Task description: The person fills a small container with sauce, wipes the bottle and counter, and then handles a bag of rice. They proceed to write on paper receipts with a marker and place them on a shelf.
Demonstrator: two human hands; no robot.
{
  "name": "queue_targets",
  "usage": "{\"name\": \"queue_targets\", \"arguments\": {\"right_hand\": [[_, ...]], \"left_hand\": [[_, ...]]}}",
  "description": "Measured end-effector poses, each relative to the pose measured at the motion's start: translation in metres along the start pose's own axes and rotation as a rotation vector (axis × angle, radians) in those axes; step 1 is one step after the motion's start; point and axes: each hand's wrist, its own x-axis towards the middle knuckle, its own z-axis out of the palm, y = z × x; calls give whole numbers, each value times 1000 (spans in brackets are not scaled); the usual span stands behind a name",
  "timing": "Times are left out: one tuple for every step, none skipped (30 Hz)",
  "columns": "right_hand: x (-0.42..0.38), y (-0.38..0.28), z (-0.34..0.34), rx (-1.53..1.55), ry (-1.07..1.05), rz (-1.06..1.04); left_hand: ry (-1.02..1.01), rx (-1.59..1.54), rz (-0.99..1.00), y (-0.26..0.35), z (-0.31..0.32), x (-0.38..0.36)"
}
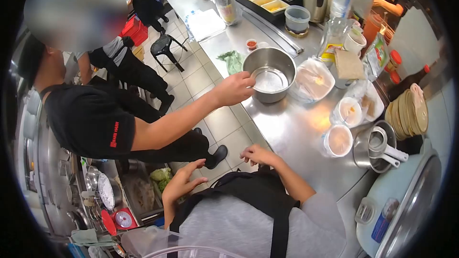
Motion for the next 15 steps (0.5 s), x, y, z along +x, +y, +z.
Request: {"name": "queue_targets", "arguments": {"right_hand": [[3, -14, -11, -39, -38, 39], [5, -26, -21, -77, -74, 78], [7, -34, -27, -113, -74, 107], [12, -38, -33, -102, -78, 118], [17, -41, -38, -166, -120, 52], [22, -50, -43, -230, -160, -13], [28, -64, -51, -312, -147, -87], [44, -71, -57, -446, 1, -229], [64, -76, -64, -582, 154, -372], [88, -87, -72, -619, 259, -363], [114, -99, -79, -655, 364, -353], [138, -109, -82, -693, 605, -458], [160, -118, -85, -728, 847, -561], [183, -131, -94, -757, 950, -628], [200, -138, -101, -786, 1056, -699]], "left_hand": [[-4, -3, -15, 2, -2, 4], [27, -34, -21, 3, -4, 9], [54, -65, -27, 3, -6, 13], [42, -70, -37, 2, -8, 16], [80, -117, -22, 0, -9, 18], [116, -166, -5, -2, -10, 22], [101, -171, -9, -1, -13, 27], [100, -201, -15, 0, -17, 31], [101, -230, -19, 0, -22, 37], [88, -229, -15, -2, -26, 43], [87, -235, 9, -5, -30, 49], [85, -241, 34, -8, -33, 54], [72, -242, 38, -8, -38, 60], [51, -222, 65, -7, -44, 66], [31, -198, 95, -8, -51, 73]]}}
